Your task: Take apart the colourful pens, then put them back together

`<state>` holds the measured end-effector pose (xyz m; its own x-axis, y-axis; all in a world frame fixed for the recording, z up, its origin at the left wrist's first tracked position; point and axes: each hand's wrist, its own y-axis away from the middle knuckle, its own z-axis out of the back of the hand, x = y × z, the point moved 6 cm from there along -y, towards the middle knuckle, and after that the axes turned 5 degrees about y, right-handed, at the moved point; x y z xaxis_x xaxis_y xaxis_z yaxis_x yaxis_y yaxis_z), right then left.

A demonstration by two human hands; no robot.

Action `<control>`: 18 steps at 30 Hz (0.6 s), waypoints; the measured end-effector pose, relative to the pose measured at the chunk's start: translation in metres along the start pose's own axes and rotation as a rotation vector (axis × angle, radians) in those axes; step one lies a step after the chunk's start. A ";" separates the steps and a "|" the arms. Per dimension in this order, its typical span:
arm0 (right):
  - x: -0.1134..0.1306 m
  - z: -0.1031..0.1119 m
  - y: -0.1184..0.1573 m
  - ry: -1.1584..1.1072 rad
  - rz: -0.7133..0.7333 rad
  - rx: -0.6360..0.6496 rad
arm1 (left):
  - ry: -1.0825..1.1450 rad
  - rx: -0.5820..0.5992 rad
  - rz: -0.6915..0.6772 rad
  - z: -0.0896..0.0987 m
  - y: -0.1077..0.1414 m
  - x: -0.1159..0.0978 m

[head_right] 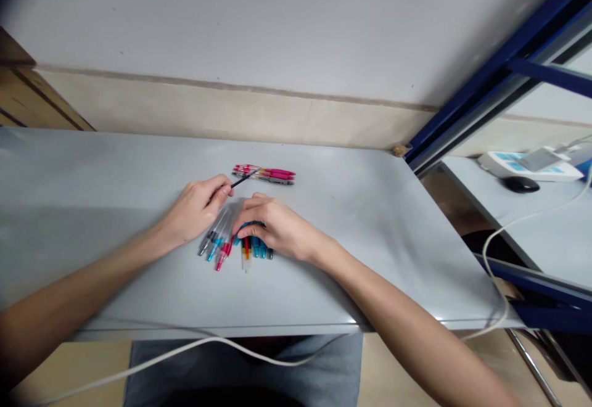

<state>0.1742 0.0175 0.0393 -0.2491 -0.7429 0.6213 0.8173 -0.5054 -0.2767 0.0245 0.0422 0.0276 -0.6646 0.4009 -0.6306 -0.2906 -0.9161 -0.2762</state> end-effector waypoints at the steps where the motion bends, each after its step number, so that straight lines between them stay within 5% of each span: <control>1: 0.002 0.000 0.000 0.006 0.002 -0.003 | -0.003 0.002 0.000 0.000 0.000 0.000; 18: 0.010 -0.001 0.001 0.039 0.018 -0.032 | -0.029 0.042 0.004 -0.002 0.000 0.000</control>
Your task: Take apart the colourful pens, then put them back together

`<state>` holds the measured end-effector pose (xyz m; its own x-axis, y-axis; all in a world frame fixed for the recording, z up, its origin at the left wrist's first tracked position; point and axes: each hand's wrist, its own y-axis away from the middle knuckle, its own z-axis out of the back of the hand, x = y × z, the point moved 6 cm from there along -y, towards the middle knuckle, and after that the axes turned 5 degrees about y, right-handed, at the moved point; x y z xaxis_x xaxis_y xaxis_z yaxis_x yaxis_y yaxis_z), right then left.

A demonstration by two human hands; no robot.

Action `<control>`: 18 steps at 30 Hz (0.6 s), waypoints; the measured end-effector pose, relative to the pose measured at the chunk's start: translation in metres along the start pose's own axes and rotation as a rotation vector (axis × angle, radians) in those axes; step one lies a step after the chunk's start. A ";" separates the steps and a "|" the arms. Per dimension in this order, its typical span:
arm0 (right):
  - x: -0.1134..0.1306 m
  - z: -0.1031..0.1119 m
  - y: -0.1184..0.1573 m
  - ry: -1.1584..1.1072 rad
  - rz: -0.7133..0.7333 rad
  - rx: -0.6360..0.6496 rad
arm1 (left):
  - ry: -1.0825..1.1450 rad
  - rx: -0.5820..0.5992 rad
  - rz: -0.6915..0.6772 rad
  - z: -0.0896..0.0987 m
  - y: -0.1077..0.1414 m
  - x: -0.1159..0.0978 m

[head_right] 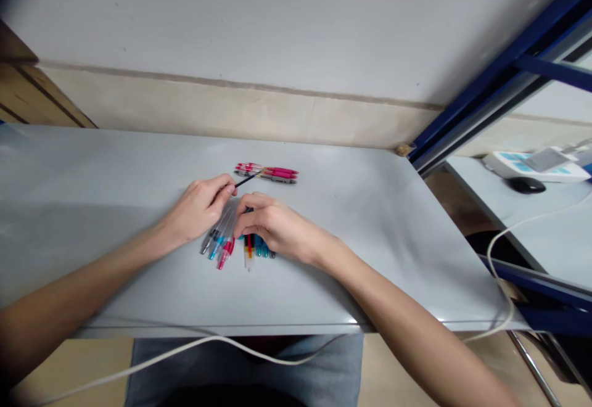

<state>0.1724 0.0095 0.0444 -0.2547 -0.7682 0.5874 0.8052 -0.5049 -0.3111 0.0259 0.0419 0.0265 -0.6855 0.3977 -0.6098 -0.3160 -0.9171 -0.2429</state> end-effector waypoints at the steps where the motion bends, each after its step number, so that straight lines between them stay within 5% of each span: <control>1: 0.000 0.000 0.000 -0.008 0.003 0.004 | 0.000 0.000 -0.002 0.000 0.000 0.000; 14: -0.008 0.017 0.000 -0.144 -0.080 -0.056 | 0.016 -0.006 -0.007 0.000 -0.001 0.001; 18: -0.021 0.036 0.006 -0.133 -0.189 -0.128 | 0.009 -0.007 -0.009 0.001 0.000 0.000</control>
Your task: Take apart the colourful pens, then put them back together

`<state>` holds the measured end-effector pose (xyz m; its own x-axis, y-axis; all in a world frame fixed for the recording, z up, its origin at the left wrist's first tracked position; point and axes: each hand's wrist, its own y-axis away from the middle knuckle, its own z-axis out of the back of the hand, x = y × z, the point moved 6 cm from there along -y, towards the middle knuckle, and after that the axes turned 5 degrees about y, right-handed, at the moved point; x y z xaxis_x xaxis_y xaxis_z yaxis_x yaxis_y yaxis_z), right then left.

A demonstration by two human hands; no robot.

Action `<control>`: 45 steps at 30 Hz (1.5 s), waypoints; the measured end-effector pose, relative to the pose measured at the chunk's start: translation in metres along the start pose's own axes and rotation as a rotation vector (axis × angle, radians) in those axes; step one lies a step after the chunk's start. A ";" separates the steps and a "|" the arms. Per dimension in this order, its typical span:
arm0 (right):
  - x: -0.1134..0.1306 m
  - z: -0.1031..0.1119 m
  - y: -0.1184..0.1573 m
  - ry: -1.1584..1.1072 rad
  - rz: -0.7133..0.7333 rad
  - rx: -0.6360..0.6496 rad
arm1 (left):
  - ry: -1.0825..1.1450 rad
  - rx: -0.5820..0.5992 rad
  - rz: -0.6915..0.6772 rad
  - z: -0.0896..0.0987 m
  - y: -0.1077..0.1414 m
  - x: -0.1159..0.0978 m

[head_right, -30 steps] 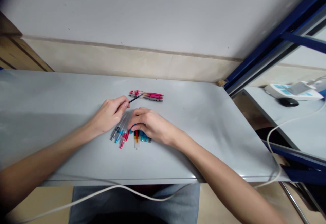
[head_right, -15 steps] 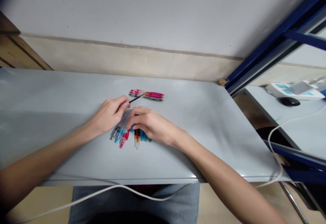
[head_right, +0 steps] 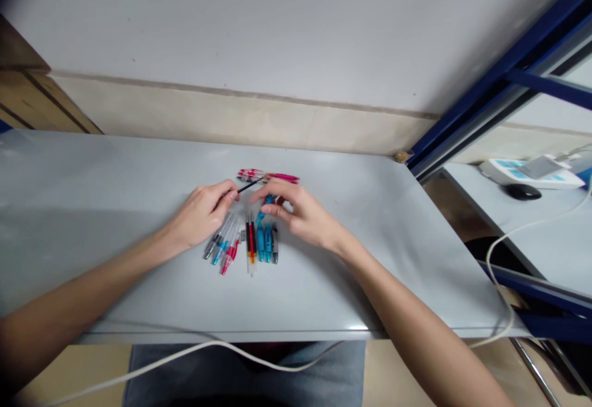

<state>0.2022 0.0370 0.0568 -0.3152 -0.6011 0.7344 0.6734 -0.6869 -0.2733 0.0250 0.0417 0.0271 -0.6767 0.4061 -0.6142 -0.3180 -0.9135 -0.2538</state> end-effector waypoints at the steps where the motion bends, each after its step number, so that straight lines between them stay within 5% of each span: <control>1: -0.006 0.007 0.001 0.007 -0.044 -0.019 | -0.002 0.002 0.004 0.000 0.000 0.000; 7: -0.033 0.022 0.008 0.132 -0.255 0.136 | 0.017 0.005 0.009 0.000 0.002 0.001; 15: -0.029 0.007 0.019 0.030 -0.375 0.412 | 0.001 0.014 0.007 -0.001 0.001 0.001; 21: -0.028 0.001 0.019 -0.054 -0.376 0.415 | -0.002 0.010 0.023 0.000 0.002 0.002; 27: -0.024 0.015 0.011 0.030 -0.311 0.226 | -0.008 0.021 0.020 0.000 0.002 0.002; 32: -0.025 0.020 0.013 0.015 -0.339 0.240 | -0.003 0.021 0.031 -0.001 0.001 0.003; 37: -0.029 0.047 0.015 0.350 -0.373 -0.026 | -0.003 0.021 0.027 -0.001 0.001 0.003; 40: -0.032 0.042 0.019 0.459 -0.423 0.082 | -0.010 0.016 0.020 -0.001 0.001 0.003; 45: -0.027 0.019 0.026 0.312 -0.483 0.343 | -0.013 0.016 0.024 -0.002 0.001 0.003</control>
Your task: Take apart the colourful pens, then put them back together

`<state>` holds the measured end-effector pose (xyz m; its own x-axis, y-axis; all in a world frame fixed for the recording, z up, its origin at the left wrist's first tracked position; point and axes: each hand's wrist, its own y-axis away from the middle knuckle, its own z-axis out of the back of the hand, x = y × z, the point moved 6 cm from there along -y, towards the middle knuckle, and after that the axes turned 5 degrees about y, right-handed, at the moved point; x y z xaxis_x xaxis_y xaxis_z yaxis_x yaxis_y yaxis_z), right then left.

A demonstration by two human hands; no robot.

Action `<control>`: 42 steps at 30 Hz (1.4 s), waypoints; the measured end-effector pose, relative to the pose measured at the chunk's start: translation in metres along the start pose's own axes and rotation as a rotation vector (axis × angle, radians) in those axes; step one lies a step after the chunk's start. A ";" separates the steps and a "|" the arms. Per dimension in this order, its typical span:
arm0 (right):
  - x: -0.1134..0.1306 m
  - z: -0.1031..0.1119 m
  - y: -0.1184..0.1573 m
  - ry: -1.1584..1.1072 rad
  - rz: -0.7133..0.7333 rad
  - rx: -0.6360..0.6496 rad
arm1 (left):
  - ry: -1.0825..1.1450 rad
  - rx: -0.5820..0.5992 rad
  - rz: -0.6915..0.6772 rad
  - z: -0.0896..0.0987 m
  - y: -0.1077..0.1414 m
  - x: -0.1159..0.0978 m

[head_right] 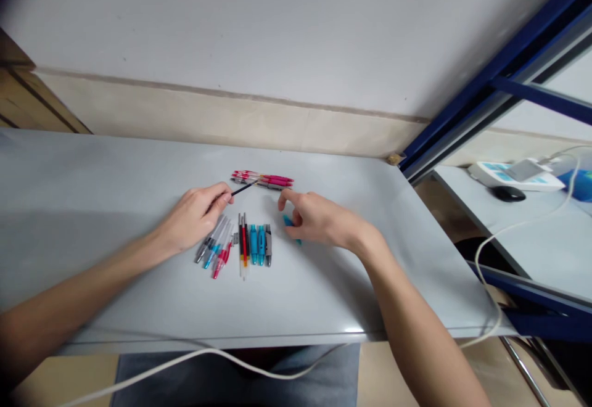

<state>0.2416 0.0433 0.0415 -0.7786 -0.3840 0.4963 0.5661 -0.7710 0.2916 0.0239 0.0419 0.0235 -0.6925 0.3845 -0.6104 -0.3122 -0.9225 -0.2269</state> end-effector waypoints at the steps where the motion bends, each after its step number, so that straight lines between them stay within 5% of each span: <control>1: 0.003 -0.003 0.001 -0.029 0.006 0.038 | -0.001 0.003 0.002 0.000 0.000 0.000; 6: 0.011 -0.016 0.003 -0.208 0.008 0.174 | -0.010 0.004 0.014 0.000 0.000 0.000; 17: 0.005 -0.018 -0.002 -0.463 0.043 0.102 | 0.006 0.009 0.012 0.001 -0.001 -0.001; 23: 0.002 -0.004 -0.018 -0.735 0.098 -0.344 | 0.078 -0.036 -0.062 0.005 0.001 -0.010; 29: 0.021 -0.014 -0.040 -1.266 0.148 -0.390 | 0.130 -0.083 -0.164 0.007 0.008 -0.019; 36: 0.020 0.014 -0.052 -1.216 0.191 -0.675 | 0.204 -0.124 -0.185 0.010 0.005 -0.012; 42: 0.012 0.008 -0.034 -1.001 0.076 -0.782 | 0.228 -0.181 -0.122 0.017 0.006 -0.009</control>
<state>0.2150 0.0687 0.0445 -0.0145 -0.1540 0.9880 0.0246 -0.9878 -0.1536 0.0173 0.0333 0.0406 -0.4872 0.4944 -0.7199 -0.2495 -0.8688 -0.4278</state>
